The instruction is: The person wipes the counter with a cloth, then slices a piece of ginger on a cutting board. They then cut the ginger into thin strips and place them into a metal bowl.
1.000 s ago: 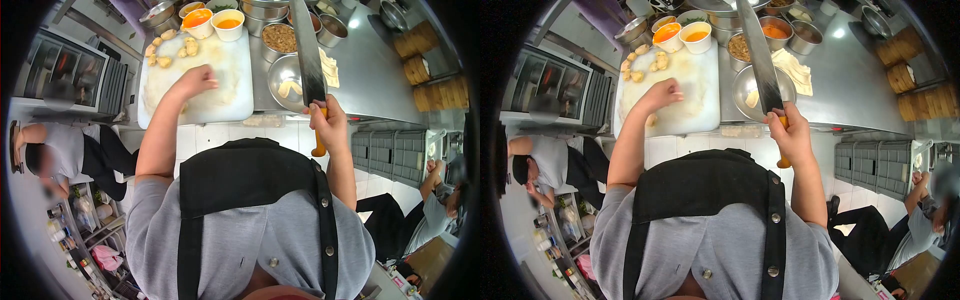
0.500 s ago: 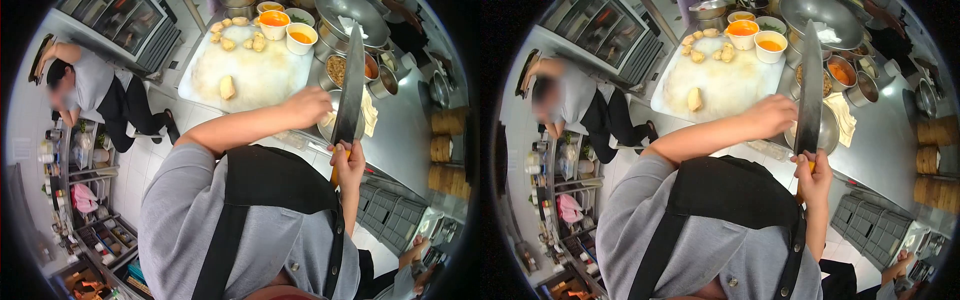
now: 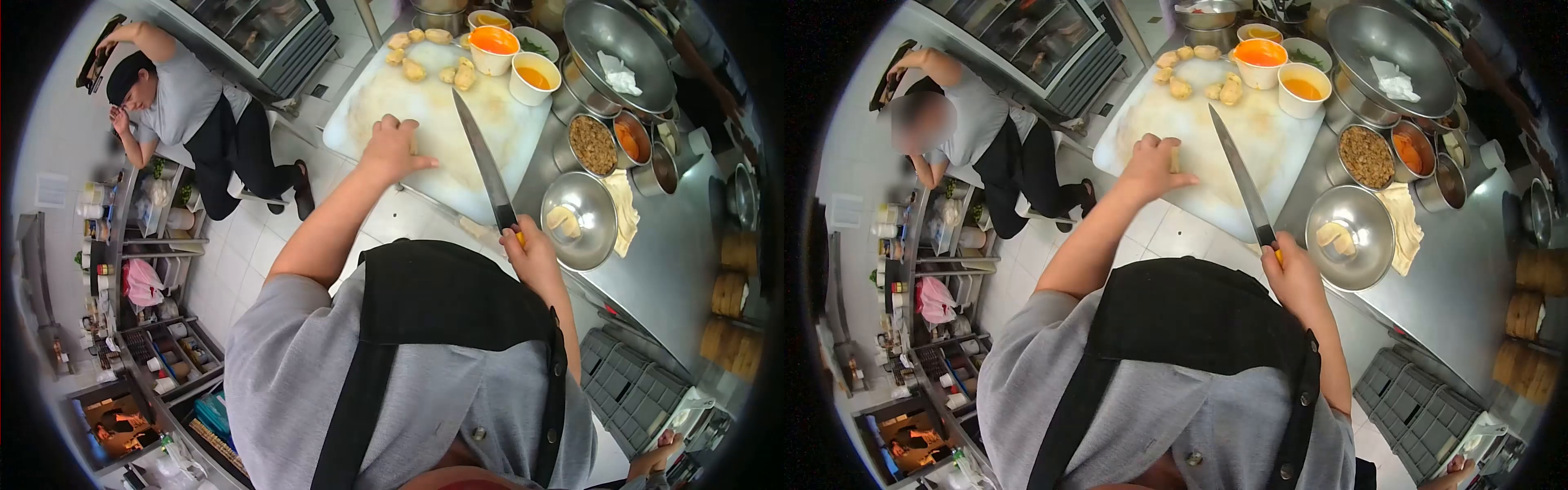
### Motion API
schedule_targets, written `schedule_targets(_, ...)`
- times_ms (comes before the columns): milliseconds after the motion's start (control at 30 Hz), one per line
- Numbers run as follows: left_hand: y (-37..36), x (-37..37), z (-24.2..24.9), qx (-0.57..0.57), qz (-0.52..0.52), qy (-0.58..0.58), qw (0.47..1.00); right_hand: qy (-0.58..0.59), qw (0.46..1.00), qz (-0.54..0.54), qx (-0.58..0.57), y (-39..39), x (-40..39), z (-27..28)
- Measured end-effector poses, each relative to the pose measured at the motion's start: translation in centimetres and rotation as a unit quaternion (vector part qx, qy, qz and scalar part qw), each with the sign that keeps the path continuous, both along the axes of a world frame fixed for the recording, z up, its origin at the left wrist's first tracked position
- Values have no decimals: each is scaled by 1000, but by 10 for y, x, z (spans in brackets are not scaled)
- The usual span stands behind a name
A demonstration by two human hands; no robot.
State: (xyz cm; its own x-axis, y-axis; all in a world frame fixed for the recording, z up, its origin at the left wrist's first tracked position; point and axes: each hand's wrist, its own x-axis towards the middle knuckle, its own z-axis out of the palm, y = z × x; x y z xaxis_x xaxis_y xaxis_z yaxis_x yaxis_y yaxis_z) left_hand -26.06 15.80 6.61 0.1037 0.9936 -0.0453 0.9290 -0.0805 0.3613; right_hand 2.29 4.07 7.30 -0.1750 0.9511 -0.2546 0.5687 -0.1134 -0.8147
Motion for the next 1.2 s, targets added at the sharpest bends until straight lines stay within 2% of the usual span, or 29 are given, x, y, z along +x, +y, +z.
schedule_targets(100, 9, -1, -5, -1, 9, 17, 1000, -14, 1000, -8, 14, 3, -11, 3)
schedule_targets(200, 21, -26, 5, -85, 46, -48, 994, -31, 999, -33, 20, 2, -15, 0)
schedule_targets(300, 29, -61, 10, -219, 66, -262, 937, -39, 997, -57, 23, 5, -19, -8)
schedule_targets(400, 32, -70, 6, -299, -27, -450, 841, -23, 996, -82, 0, 6, -30, -5)
schedule_targets(500, 43, -53, 1, -343, -215, -452, 795, -16, 995, -95, -4, 9, -35, -3)
schedule_targets(533, 45, -42, 3, -357, -240, -434, 792, -17, 995, -97, -2, 10, -36, -3)
schedule_targets(633, 55, -13, -8, -327, -298, -330, 834, -59, 995, -81, 18, 12, -42, 0)
schedule_targets(733, 54, -5, -9, -91, -306, -208, 925, -97, 992, -74, 24, 9, -48, 4)
schedule_targets(833, 40, -18, -4, -21, -240, -139, 960, -144, 988, -64, 10, 2, -49, 11)
schedule_targets(933, 34, -30, -12, 25, -385, -113, 916, -166, 983, -79, 3, -8, -47, 8)
schedule_targets(1033, 28, -22, -38, 45, -388, -166, 906, -145, 985, -69, 59, -9, -43, -9)
schedule_targets(1133, 29, -6, -58, 116, -380, -166, 903, -129, 988, -80, 15, -8, -42, -14)
schedule_targets(1200, 25, -4, -52, 112, -367, -146, 912, -133, 987, -91, 4, -7, -48, -7)
